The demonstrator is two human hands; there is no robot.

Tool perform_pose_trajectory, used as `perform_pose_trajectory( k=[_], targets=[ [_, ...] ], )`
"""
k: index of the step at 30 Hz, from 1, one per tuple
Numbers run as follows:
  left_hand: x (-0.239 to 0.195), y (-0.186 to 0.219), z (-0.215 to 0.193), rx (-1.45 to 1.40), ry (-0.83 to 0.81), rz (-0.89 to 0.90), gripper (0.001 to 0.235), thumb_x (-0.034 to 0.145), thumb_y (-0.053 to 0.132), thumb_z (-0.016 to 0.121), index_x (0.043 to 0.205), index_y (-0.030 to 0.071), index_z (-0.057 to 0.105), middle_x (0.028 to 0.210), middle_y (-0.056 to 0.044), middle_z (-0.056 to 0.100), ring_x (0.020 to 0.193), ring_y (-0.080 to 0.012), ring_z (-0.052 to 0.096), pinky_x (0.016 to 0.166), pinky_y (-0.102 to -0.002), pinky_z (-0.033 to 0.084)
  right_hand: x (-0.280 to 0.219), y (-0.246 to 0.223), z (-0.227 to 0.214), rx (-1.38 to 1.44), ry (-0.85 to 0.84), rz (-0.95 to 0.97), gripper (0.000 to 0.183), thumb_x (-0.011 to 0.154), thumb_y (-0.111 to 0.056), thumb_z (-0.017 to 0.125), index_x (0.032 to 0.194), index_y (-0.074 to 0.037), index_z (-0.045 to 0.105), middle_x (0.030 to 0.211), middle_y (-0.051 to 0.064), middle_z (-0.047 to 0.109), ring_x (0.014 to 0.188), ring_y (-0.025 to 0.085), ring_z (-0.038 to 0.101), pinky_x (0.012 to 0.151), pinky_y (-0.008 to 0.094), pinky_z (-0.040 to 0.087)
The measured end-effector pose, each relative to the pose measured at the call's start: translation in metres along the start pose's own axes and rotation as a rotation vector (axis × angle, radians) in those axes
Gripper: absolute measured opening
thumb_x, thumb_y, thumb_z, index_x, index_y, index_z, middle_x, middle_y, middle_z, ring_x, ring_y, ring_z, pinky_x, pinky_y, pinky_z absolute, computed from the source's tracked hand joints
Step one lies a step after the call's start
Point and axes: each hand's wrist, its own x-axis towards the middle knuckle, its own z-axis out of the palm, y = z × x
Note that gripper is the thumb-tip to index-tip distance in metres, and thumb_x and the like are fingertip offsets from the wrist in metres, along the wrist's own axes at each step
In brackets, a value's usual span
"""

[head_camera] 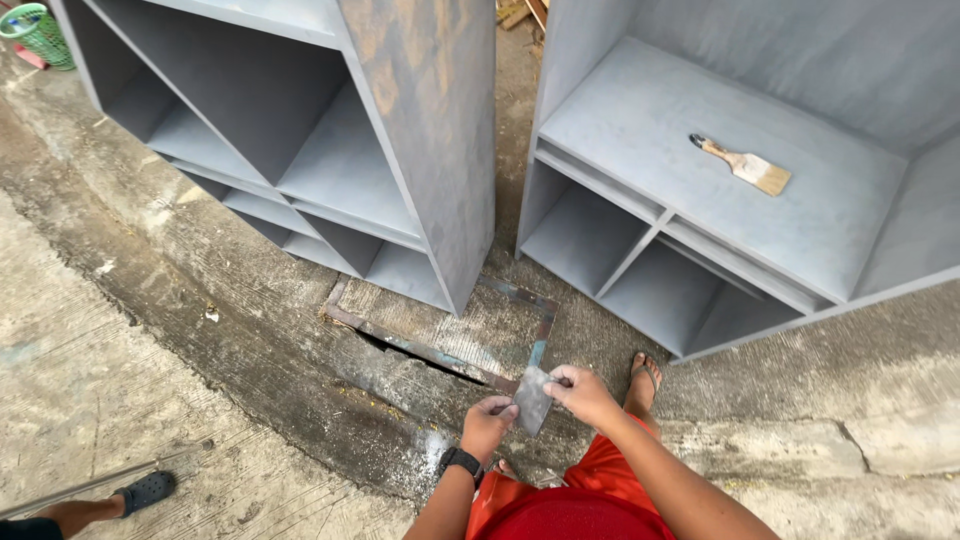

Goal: The person sands the interior shelves and edges of a gray cabinet using a sanding block. They work on the top shelf, middle shelf, and lower sections, occasionally switching the sanding block between hands. A paintbrush is visible on the shelf but is not used.

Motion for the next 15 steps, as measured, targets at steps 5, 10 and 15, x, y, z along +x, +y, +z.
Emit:
perform_pose_trajectory(
  k=[5,10,15],
  targets=[
    [-0.008,-0.031,-0.042,0.269,0.160,-0.101,0.014,0.095,0.011,0.079,0.104,0.010,0.089,0.093,-0.001,0.082,0.080,-0.0141,0.069,0.074,-0.031,0.056,-0.026,-0.019,-0.020,0.141,0.118,0.237,0.012,0.109,-0.017,0.072,0.119,-0.015,0.079,0.099,0.003,0.080,0.082,0.014,0.069,0.070,0.024,0.052],
    [-0.030,-0.057,-0.081,0.442,0.110,-0.210,0.009,0.096,0.018,0.071,0.096,0.014,0.063,0.070,-0.001,0.060,0.062,-0.0146,0.047,0.061,-0.034,0.040,-0.026,0.008,-0.026,0.573,0.237,0.295,0.010,0.112,-0.003,0.066,0.119,-0.001,0.074,0.094,0.009,0.069,0.078,0.017,0.064,0.069,0.025,0.054],
    [-0.024,-0.085,-0.095,0.601,0.065,-0.179,0.042,0.093,0.022,0.072,0.061,0.018,0.045,0.056,0.000,0.044,0.057,-0.0149,0.036,0.057,-0.036,0.029,-0.046,0.011,-0.035,0.795,0.328,0.375,0.007,0.114,0.003,0.062,0.116,0.003,0.069,0.099,0.015,0.068,0.080,0.018,0.064,0.070,0.024,0.057]
  ],
)
